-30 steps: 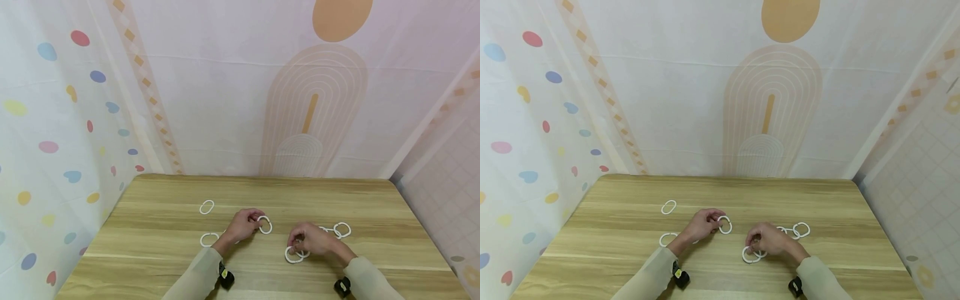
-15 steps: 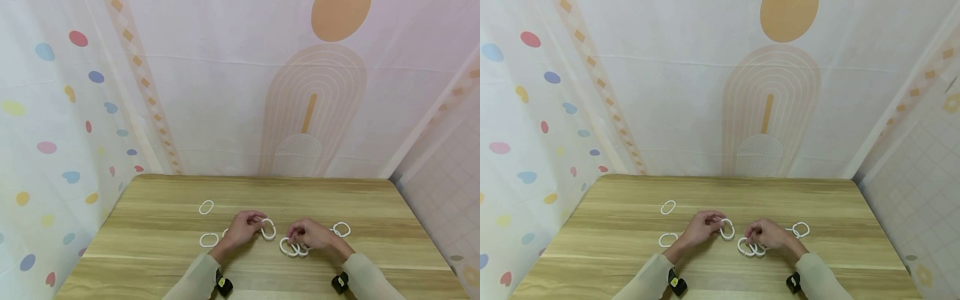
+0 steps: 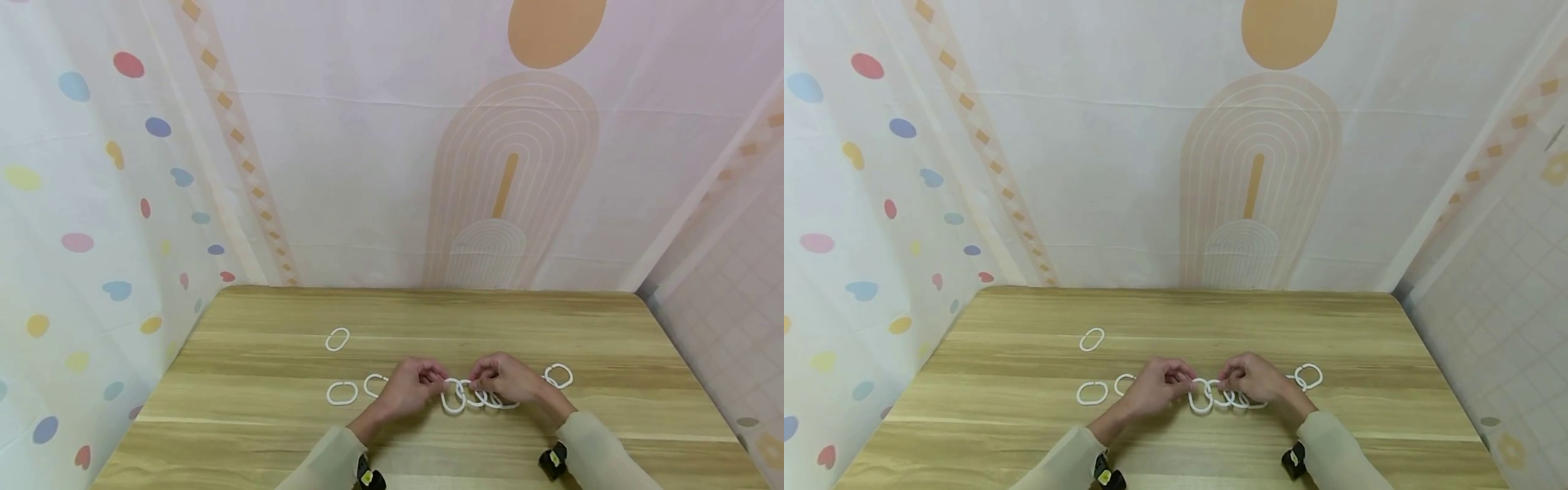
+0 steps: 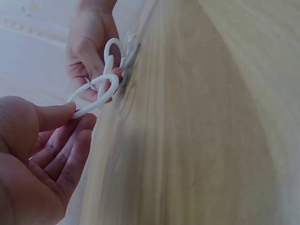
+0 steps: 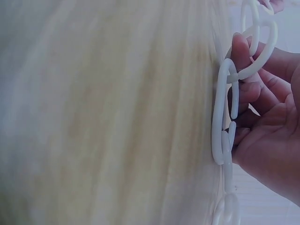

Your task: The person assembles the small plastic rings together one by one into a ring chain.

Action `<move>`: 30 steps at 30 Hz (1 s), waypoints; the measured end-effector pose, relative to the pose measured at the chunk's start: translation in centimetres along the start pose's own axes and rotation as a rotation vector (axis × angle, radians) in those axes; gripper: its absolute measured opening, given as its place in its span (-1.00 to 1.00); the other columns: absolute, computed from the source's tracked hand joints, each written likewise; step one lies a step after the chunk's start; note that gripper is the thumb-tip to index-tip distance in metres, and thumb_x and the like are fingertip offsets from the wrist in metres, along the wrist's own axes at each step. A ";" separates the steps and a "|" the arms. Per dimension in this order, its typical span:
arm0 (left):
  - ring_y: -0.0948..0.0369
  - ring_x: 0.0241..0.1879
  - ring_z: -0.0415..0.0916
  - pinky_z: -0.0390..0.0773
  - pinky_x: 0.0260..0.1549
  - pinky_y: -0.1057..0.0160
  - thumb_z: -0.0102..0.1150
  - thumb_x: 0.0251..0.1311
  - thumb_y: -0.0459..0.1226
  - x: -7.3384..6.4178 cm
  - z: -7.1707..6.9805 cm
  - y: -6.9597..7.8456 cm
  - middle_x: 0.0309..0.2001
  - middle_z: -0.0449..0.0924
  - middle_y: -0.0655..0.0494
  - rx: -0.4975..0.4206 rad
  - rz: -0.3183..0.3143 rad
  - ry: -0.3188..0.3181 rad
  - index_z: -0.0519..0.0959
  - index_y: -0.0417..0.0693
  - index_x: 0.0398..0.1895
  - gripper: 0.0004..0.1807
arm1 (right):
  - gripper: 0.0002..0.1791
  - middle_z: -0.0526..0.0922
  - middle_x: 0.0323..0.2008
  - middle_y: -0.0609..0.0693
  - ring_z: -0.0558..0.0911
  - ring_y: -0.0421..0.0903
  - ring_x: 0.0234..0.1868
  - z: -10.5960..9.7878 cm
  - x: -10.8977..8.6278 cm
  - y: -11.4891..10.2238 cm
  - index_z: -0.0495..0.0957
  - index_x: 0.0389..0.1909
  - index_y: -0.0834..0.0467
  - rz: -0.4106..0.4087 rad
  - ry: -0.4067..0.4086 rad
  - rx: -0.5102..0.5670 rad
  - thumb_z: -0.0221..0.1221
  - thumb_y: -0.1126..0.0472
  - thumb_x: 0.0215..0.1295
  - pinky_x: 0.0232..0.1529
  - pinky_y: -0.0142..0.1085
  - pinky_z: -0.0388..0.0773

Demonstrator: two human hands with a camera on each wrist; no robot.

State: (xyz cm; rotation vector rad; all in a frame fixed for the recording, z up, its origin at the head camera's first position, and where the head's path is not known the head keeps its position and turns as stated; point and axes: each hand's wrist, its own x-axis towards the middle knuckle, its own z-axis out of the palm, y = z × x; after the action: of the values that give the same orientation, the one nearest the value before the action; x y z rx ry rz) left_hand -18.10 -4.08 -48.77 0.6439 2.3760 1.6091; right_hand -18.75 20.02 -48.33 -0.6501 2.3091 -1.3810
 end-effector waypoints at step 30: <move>0.49 -0.55 0.44 0.50 -0.50 0.46 0.37 0.07 -0.47 0.0 1.7 0.4 -0.54 0.65 0.17 0.129 0.086 0.086 0.69 -0.16 -0.43 -0.93 | -0.93 0.66 -0.53 0.07 0.51 -0.30 -0.56 0.2 0.1 0.2 0.60 -0.33 0.36 0.006 -0.024 0.033 0.17 0.42 0.29 -0.56 -0.52 0.37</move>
State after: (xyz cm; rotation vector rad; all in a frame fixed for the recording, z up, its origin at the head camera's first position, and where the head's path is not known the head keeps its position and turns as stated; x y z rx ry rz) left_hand -17.34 -2.57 -49.04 0.7238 2.5641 1.5563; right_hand -18.76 19.96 -48.60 -0.6451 2.2632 -1.3977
